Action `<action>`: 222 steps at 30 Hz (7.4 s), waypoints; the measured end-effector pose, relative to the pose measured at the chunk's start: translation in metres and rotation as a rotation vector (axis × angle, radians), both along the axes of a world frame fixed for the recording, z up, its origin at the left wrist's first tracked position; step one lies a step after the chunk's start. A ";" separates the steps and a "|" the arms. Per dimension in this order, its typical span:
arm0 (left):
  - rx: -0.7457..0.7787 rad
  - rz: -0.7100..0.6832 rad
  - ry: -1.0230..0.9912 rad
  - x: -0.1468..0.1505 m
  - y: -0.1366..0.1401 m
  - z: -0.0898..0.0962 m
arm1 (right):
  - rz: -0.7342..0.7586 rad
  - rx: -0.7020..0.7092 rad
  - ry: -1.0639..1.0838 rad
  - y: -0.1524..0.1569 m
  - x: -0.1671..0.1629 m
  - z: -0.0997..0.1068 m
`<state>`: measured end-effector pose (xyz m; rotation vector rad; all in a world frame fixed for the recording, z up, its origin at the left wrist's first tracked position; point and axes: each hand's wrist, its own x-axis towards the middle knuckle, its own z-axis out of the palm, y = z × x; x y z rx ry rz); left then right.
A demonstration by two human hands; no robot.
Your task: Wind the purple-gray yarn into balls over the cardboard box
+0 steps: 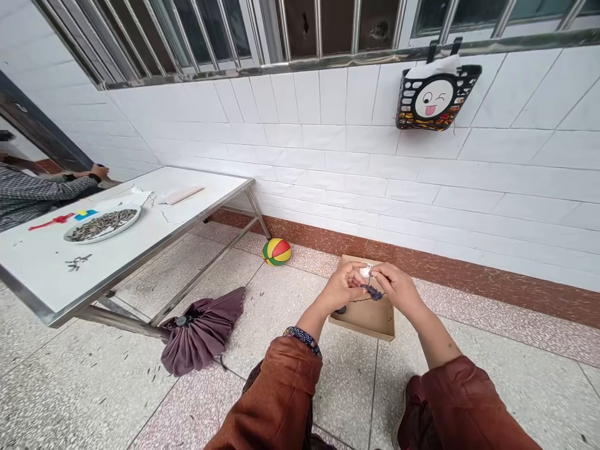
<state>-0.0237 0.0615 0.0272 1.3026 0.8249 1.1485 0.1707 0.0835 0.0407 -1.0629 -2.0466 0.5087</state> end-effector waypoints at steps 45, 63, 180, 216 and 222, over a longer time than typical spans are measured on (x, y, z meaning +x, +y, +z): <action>0.074 -0.024 0.024 0.017 -0.006 0.029 | -0.254 -0.090 0.260 -0.027 0.010 -0.004; 0.210 0.118 0.251 0.021 -0.009 0.018 | -0.214 -0.036 0.187 -0.040 0.003 -0.005; -0.185 0.112 -0.143 0.014 -0.026 0.013 | -0.029 -0.038 0.066 -0.032 -0.017 -0.044; 0.129 0.311 0.220 0.012 -0.022 0.002 | -0.034 -0.005 0.256 -0.034 0.002 -0.020; -0.020 0.088 0.005 0.017 -0.024 0.009 | -0.045 -0.098 0.288 -0.018 0.007 -0.036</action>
